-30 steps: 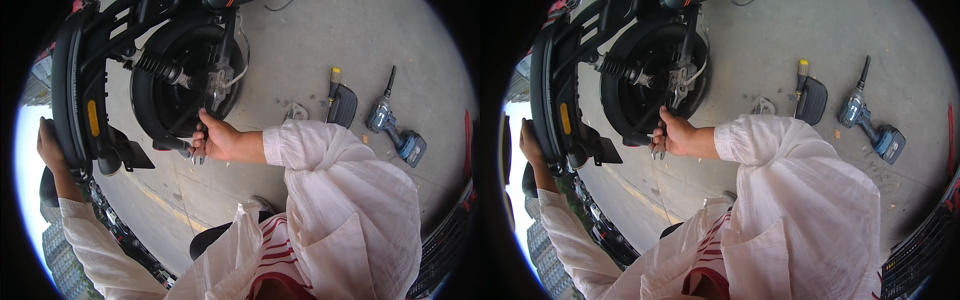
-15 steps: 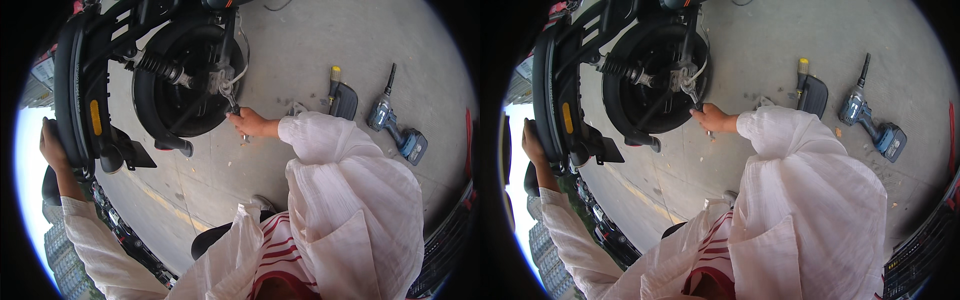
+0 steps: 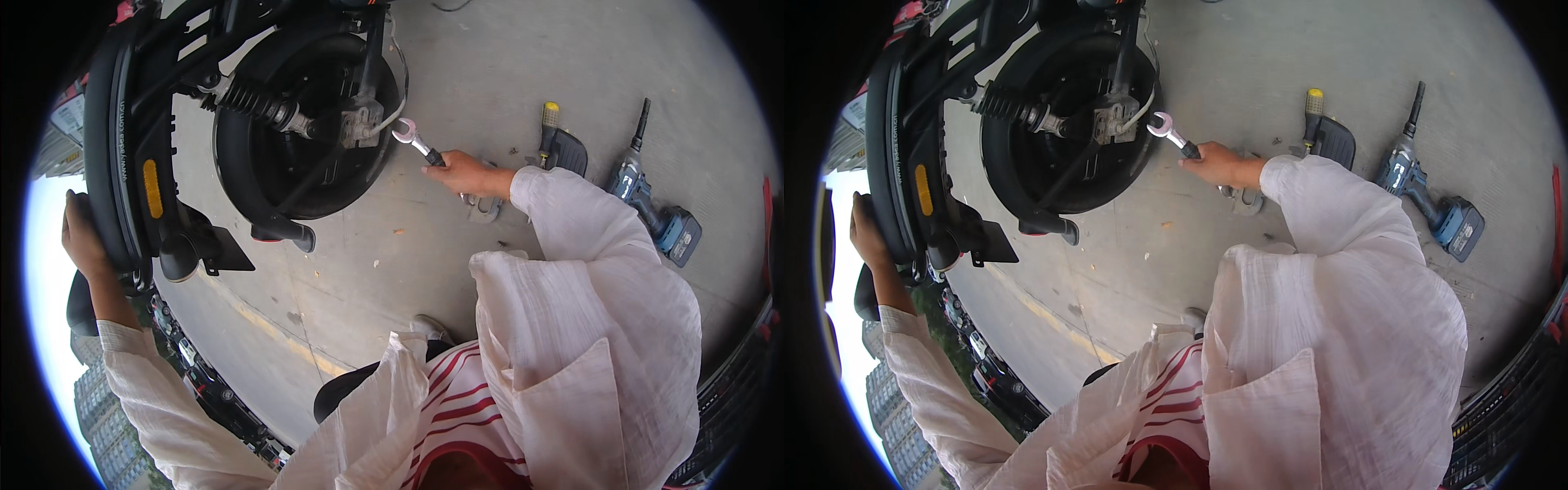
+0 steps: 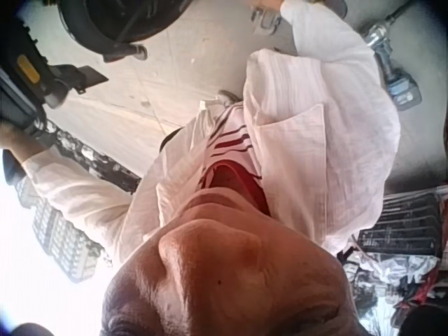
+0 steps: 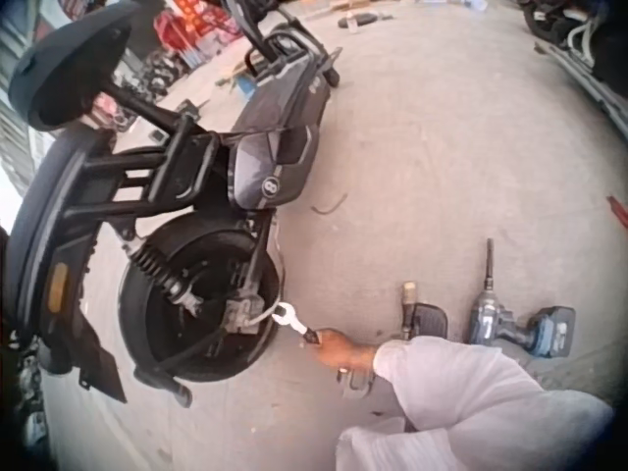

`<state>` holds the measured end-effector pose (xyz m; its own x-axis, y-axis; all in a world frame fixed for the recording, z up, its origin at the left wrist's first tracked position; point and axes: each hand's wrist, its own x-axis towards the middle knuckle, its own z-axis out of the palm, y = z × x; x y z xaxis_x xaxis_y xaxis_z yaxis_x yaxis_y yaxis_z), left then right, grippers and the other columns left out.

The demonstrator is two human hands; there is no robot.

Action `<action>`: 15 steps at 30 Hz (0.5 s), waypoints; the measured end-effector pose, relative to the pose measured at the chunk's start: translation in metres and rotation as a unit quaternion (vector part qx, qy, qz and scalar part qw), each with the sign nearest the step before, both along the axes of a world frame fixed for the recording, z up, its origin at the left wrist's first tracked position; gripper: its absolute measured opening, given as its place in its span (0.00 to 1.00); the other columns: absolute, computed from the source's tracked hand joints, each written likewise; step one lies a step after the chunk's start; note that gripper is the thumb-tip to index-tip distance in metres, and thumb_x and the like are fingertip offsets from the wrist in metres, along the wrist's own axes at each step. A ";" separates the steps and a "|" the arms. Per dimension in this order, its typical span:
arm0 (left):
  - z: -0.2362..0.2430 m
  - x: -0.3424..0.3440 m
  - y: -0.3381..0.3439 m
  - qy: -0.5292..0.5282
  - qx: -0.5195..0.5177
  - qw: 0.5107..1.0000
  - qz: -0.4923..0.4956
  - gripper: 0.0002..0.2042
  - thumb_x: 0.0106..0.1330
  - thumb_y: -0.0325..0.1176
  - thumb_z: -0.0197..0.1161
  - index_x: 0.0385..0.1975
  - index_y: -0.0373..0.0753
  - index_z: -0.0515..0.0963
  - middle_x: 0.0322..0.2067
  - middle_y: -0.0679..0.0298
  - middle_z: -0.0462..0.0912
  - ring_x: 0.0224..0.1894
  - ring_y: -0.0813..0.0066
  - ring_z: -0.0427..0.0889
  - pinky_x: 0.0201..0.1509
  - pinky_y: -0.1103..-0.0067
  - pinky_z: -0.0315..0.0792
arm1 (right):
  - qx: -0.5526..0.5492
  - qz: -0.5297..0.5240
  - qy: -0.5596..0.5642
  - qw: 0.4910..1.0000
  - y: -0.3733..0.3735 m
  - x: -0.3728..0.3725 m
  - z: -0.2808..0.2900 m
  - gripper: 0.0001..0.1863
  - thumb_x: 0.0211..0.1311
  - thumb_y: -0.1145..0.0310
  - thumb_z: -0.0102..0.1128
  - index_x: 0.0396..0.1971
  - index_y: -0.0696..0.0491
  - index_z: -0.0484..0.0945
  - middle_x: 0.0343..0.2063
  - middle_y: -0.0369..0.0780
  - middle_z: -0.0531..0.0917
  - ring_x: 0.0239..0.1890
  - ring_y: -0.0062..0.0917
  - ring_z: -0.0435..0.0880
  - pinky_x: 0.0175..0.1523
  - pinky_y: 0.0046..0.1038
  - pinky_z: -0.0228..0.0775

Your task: The person works on the rear wheel area of an electric scooter, using a wrench and screwdriver to loosen and remove fasteners. They remove a plastic cover and continue adjusting components near the brake and suspension. The scooter remains upright throughout the process.

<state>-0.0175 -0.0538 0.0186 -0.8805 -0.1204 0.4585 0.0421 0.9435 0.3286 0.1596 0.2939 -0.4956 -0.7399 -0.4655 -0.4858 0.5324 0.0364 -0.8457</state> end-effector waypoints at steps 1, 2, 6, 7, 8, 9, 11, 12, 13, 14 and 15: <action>0.003 0.004 0.002 0.009 0.000 1.000 0.000 0.19 0.72 0.47 0.58 0.34 0.35 0.83 0.27 0.69 0.79 0.31 0.82 0.74 0.40 0.85 0.68 | -0.095 0.024 -0.071 0.993 -0.014 0.013 0.011 0.20 0.71 0.54 0.56 0.24 0.50 0.66 0.17 0.33 0.68 0.19 0.21 0.67 0.26 0.30 0.65; 0.002 0.004 0.003 0.017 0.002 1.000 -0.003 0.19 0.72 0.47 0.58 0.34 0.34 0.83 0.27 0.69 0.80 0.31 0.82 0.74 0.40 0.85 0.68 | -0.186 0.045 -0.143 0.971 -0.027 0.022 0.023 0.20 0.72 0.52 0.55 0.24 0.48 0.63 0.17 0.30 0.65 0.19 0.18 0.65 0.25 0.28 0.63; 0.000 0.000 -0.001 0.004 0.010 1.000 -0.006 0.19 0.72 0.47 0.58 0.34 0.35 0.83 0.27 0.68 0.80 0.31 0.82 0.74 0.41 0.84 0.69 | -0.401 -0.003 -0.277 0.873 -0.068 0.035 0.066 0.20 0.73 0.51 0.54 0.25 0.46 0.62 0.18 0.29 0.63 0.22 0.18 0.64 0.31 0.27 0.65; -0.002 0.001 0.003 0.006 0.008 1.000 0.001 0.19 0.72 0.47 0.58 0.34 0.35 0.83 0.27 0.69 0.80 0.31 0.82 0.74 0.40 0.84 0.69 | -0.440 -0.020 -0.296 0.847 -0.074 0.032 0.075 0.20 0.73 0.50 0.54 0.26 0.46 0.62 0.19 0.29 0.63 0.23 0.18 0.65 0.33 0.27 0.66; -0.003 0.002 0.005 0.009 0.006 1.000 0.008 0.19 0.72 0.47 0.58 0.34 0.35 0.83 0.27 0.69 0.79 0.31 0.82 0.74 0.40 0.84 0.69 | -0.469 -0.028 -0.313 0.826 -0.079 0.029 0.085 0.20 0.73 0.49 0.54 0.27 0.46 0.62 0.19 0.29 0.63 0.24 0.19 0.65 0.35 0.28 0.68; -0.001 0.002 0.003 0.005 -0.003 1.000 0.008 0.19 0.72 0.47 0.58 0.34 0.36 0.83 0.27 0.69 0.79 0.31 0.82 0.74 0.40 0.84 0.68 | -0.496 -0.036 -0.329 0.803 -0.083 0.025 0.094 0.21 0.73 0.48 0.54 0.27 0.47 0.62 0.19 0.29 0.63 0.25 0.20 0.66 0.37 0.29 0.69; 0.001 0.002 0.000 -0.005 -0.021 1.000 0.009 0.18 0.72 0.47 0.58 0.33 0.36 0.83 0.26 0.69 0.79 0.30 0.83 0.73 0.39 0.85 0.67 | -0.542 -0.051 -0.351 0.762 -0.087 0.020 0.112 0.21 0.72 0.47 0.53 0.29 0.47 0.63 0.19 0.29 0.63 0.26 0.20 0.66 0.41 0.30 0.71; -0.001 0.002 0.001 -0.004 -0.011 1.000 0.006 0.19 0.72 0.47 0.58 0.33 0.36 0.83 0.26 0.69 0.79 0.30 0.83 0.73 0.39 0.85 0.67 | -0.561 -0.058 -0.357 0.744 -0.089 0.017 0.120 0.21 0.72 0.46 0.53 0.30 0.47 0.64 0.19 0.28 0.63 0.25 0.20 0.65 0.42 0.31 0.71; -0.002 0.003 0.004 -0.001 -0.002 1.000 0.003 0.19 0.72 0.48 0.58 0.33 0.36 0.83 0.26 0.69 0.79 0.30 0.83 0.73 0.38 0.85 0.67 | -0.580 -0.065 -0.362 0.727 -0.090 0.015 0.126 0.21 0.72 0.45 0.52 0.31 0.47 0.65 0.20 0.28 0.63 0.25 0.19 0.65 0.44 0.31 0.72; -0.002 0.004 0.006 0.001 0.007 1.000 0.000 0.19 0.72 0.48 0.58 0.33 0.36 0.83 0.26 0.69 0.79 0.30 0.83 0.73 0.38 0.85 0.67 | -0.603 -0.064 -0.369 0.704 -0.089 0.011 0.130 0.21 0.71 0.44 0.54 0.32 0.48 0.64 0.21 0.29 0.65 0.27 0.21 0.67 0.47 0.33 0.73; -0.002 0.004 0.006 0.003 0.001 1.000 0.002 0.19 0.72 0.48 0.58 0.33 0.36 0.83 0.26 0.69 0.79 0.30 0.83 0.73 0.38 0.85 0.67 | -0.612 -0.064 -0.378 0.692 -0.089 0.007 0.134 0.22 0.70 0.44 0.54 0.32 0.48 0.65 0.22 0.30 0.66 0.27 0.21 0.68 0.47 0.33 0.73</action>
<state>-0.0139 -0.0480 0.0167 -0.8768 -0.1247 0.4643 0.0407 0.9430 0.3302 0.1671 0.2052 -0.3618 -0.5634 -0.8242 -0.0574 0.7715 -0.5496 0.3204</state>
